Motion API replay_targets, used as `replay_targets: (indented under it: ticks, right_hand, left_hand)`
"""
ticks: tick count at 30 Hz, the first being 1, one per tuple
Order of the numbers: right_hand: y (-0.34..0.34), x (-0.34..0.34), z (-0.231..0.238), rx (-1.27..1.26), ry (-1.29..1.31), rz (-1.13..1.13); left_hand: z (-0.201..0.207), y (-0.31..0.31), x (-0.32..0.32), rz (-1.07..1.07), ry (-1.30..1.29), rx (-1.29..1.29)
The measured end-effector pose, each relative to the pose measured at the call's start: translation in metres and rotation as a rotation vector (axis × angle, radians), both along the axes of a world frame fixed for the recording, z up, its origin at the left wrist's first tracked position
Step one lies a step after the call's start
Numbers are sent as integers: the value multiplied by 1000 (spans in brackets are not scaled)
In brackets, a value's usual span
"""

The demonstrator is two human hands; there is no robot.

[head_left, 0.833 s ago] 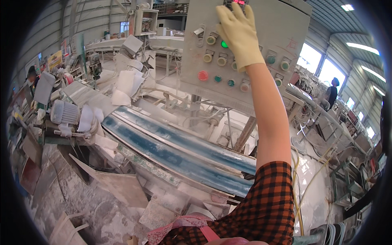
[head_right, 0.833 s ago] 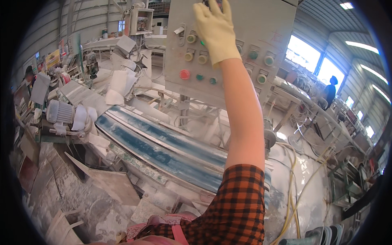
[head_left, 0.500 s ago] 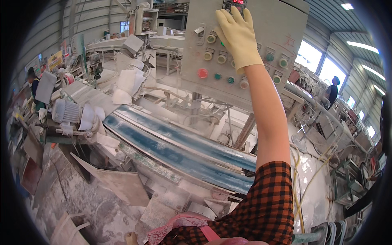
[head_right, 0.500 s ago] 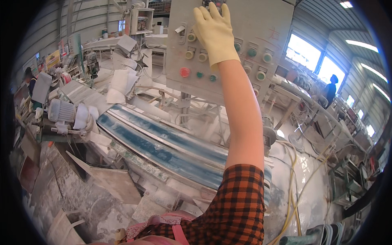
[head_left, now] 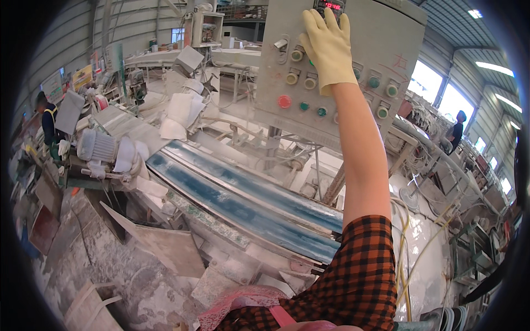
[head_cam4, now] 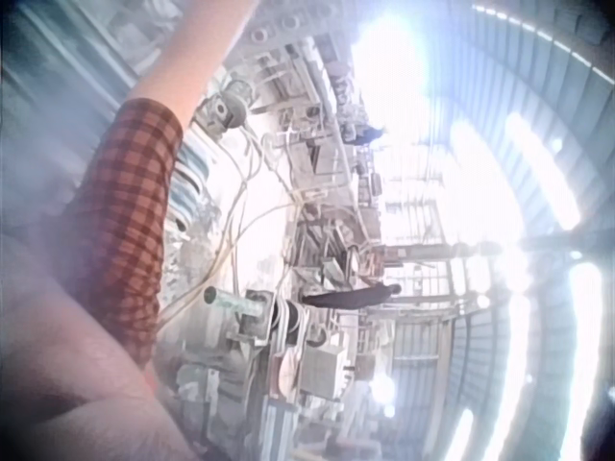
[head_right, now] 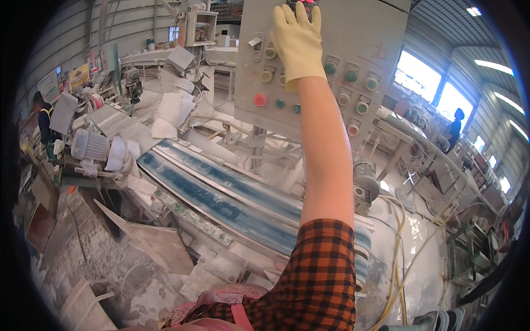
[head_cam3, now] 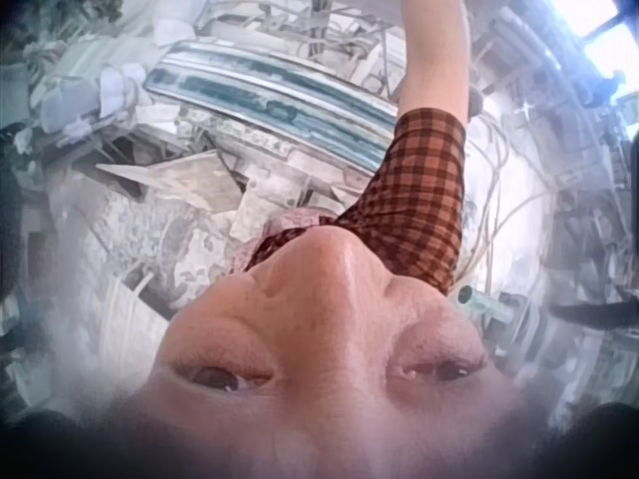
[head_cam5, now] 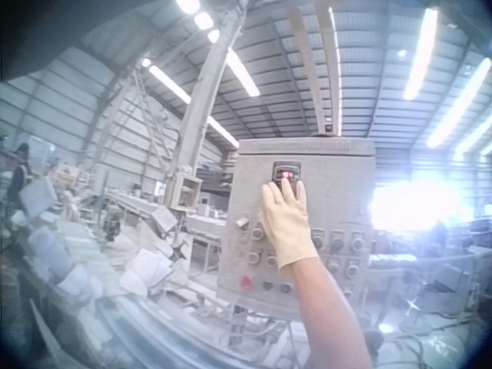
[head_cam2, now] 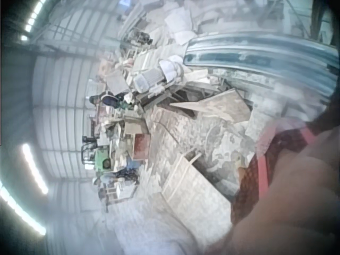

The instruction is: The person operates a control panel, then repeatedly picks up thin translucent sheets from a conveyor, aligns them, and places them onto a stack on the floor. The person wears gloves and handles the sheets one at a time.

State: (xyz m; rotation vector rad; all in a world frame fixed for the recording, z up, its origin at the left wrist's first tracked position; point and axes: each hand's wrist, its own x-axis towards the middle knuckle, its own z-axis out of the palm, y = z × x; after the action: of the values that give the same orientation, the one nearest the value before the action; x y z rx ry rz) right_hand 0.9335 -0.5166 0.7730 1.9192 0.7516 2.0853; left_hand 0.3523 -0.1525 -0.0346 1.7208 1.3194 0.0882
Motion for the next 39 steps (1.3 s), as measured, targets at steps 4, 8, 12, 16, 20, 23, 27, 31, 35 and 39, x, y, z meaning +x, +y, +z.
replay_targets:
  ticks: [4, 8, 12, 16, 20, 23, 27, 31, 35, 39]
  right_hand:
    - [10, -3, -8, -39, 41, -78]
    - [53, -44, -92, -450, 182, 539]
    - [58, -84, -273, -643, 794, 454]
    - [7, -84, -429, -530, 1191, 414]
    - [-52, -101, -523, -169, 1274, 444]
    - [-76, -123, -563, -37, 1362, 365]
    - [-80, -147, -590, 75, 1387, 315]
    - [-72, -161, -589, 124, 1351, 299]
    - [-66, -165, -576, 104, 1299, 306]
    - [-63, -164, -571, 80, 1301, 302]
  left_hand:
    - [18, -23, -14, -38, 44, -4]
    - [40, -64, -25, -43, 83, 27]
    - [64, -75, -8, 163, -56, -65]
    - [74, -69, -14, 231, -124, -111]
    - [70, -68, -43, 273, -55, -87]
    - [69, -72, -64, 265, 3, -130]
    - [74, -76, -76, 307, 18, -172]
    - [81, -76, -70, 321, -1, -127]
    - [84, -72, -58, 291, -40, -144]
    - [83, -72, -51, 262, -36, -129]
